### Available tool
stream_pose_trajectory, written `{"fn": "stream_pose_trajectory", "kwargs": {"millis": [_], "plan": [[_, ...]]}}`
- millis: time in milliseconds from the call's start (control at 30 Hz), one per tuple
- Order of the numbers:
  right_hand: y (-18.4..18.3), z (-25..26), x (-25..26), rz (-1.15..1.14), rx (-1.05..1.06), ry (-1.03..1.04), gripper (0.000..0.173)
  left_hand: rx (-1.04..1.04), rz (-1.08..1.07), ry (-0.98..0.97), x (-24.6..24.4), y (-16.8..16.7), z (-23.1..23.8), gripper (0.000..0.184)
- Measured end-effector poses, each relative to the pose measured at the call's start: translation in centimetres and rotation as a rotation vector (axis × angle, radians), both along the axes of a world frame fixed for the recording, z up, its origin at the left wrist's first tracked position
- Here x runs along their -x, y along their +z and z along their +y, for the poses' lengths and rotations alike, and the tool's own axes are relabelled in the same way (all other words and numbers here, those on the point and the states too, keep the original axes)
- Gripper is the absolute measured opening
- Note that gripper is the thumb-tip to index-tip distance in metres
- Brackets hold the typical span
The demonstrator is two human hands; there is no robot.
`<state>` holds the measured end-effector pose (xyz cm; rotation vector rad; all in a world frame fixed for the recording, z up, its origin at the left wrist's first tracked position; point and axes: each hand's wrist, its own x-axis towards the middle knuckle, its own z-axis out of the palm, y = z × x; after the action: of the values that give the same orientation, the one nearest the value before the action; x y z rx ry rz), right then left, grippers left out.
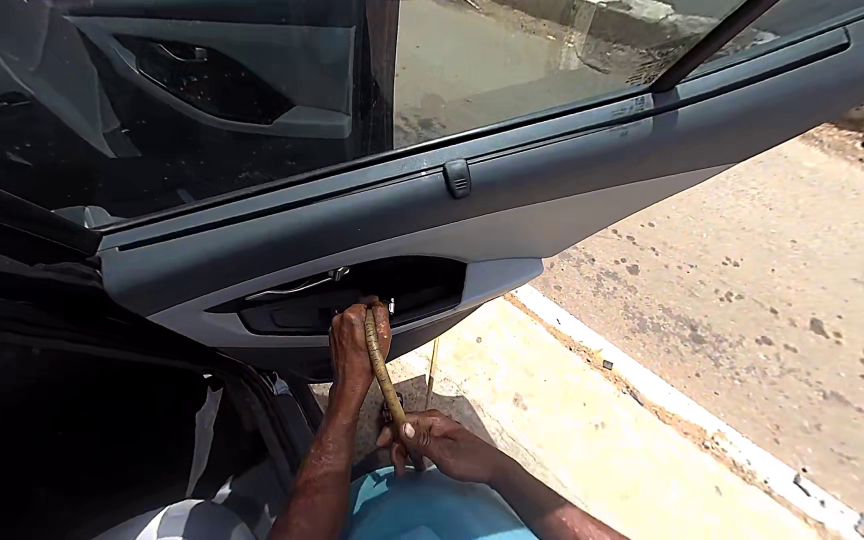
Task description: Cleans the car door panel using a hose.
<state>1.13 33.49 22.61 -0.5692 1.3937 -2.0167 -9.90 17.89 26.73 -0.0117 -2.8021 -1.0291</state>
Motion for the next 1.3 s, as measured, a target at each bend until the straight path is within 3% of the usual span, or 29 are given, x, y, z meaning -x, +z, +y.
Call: {"fn": "stream_pose_trajectory", "kwargs": {"millis": [133, 300, 433, 567, 667, 833, 900, 1167, 1300], "plan": [[1.8, -1.3, -0.7, 0.079, -0.254, -0.399, 0.049, 0.024, 0.014, -0.045, 0.7, -1.2, -0.7, 0.029], [3.2, -0.3, 0.8, 0.379, -0.810, -0.892, 0.041, -0.006, 0.018, -0.257, -0.3, -2.3, 2.4, 0.041], [3.3, 0.6, 1.7, 0.512, -1.111, -1.000, 0.038, -0.072, -0.106, -0.429, -0.1, -2.7, 3.3, 0.039], [4.3, 1.8, 3.6, 0.412, -1.375, -1.062, 0.038, 0.062, -0.252, -0.514, 0.6, -3.8, 1.1, 0.046], [5.0, 1.7, 5.0, 0.393, -1.391, -0.961, 0.036, 0.200, -0.288, -0.544, 1.9, -5.1, -1.4, 0.047], [5.4, 1.4, 7.0, 0.337, -1.440, -0.916, 0.034, 0.269, -0.066, -0.588, 3.4, -7.3, -4.3, 0.039], [5.2, 1.2, 7.2, 0.330, -1.435, -0.901, 0.034, 0.300, -0.069, -0.652, 3.5, -7.9, -4.9, 0.038], [4.5, 1.8, 5.4, 0.306, -1.430, -1.078, 0.035, 0.280, -0.008, -0.720, 3.1, -8.8, -5.1, 0.034], [5.0, 2.3, 5.5, 0.287, -1.333, -1.001, 0.032, 0.282, 0.004, -0.731, 3.0, -9.4, -4.7, 0.034]]}}
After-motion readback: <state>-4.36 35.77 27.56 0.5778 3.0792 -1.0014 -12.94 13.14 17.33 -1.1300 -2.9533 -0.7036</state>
